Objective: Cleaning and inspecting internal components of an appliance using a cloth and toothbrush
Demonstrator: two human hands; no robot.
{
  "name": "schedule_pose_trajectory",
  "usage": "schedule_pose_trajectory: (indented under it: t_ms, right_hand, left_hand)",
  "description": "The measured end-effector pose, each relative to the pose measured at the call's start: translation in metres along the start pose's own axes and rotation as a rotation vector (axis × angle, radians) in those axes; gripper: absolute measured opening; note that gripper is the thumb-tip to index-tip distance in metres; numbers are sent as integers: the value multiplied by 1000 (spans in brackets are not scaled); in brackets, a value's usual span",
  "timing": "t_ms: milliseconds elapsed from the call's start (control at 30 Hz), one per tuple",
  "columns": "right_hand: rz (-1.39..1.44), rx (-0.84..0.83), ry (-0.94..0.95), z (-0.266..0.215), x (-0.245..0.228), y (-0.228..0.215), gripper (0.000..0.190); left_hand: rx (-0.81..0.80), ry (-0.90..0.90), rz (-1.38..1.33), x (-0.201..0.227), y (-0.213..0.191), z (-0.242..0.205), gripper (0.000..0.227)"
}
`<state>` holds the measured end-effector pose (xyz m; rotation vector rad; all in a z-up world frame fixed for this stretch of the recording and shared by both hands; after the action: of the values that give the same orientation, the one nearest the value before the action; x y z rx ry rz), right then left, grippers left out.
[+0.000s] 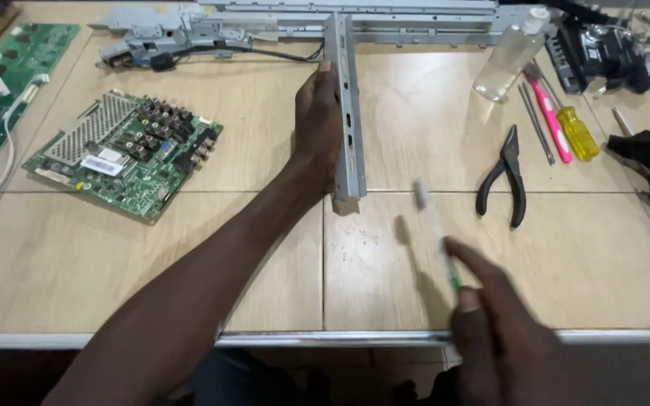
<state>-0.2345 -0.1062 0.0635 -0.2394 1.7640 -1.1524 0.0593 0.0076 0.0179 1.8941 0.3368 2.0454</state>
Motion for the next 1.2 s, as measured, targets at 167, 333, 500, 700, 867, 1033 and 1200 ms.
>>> schedule_pose_trajectory:
  t_ms: [167,333,500,700,867,1033,1200]
  right_hand:
    - [-102,-140,-309,31,-22,63,59]
    - [-109,159,-677,34,-52,70,54]
    - [-235,238,-556,0,-25,73,54]
    - [-224,236,-700,71,-89,67,55]
    - [-399,70,-491,4,-25,92,96]
    - [-367,-44,-542,45,-37,85,88]
    - [-296,330,-707,147,-123,60,51]
  left_hand:
    - [-54,-117,-14,6,13,-20,41]
    - [-121,-56,-64,2,15,-11,47]
    - [13,-165,-108,-12,9,-9,52]
    - [-147,-54,-35,1,20,-24,49]
    - [-130,-105,-42,1,19,-12,50]
    - [-126,-118,-44,-17,15,-17,59]
    - [-261,73,47,-13,18,-12,47]
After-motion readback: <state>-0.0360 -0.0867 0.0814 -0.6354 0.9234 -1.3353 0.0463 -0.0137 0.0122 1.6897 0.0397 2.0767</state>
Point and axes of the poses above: each hand's wrist, its own z-axis towards the middle knuckle, its own y-axis out of the palm, x = y × z, the point moved 6 cm from there along z, towards the middle knuckle, and after that the axes turned 3 degrees about -z, right-handed, at the moved point
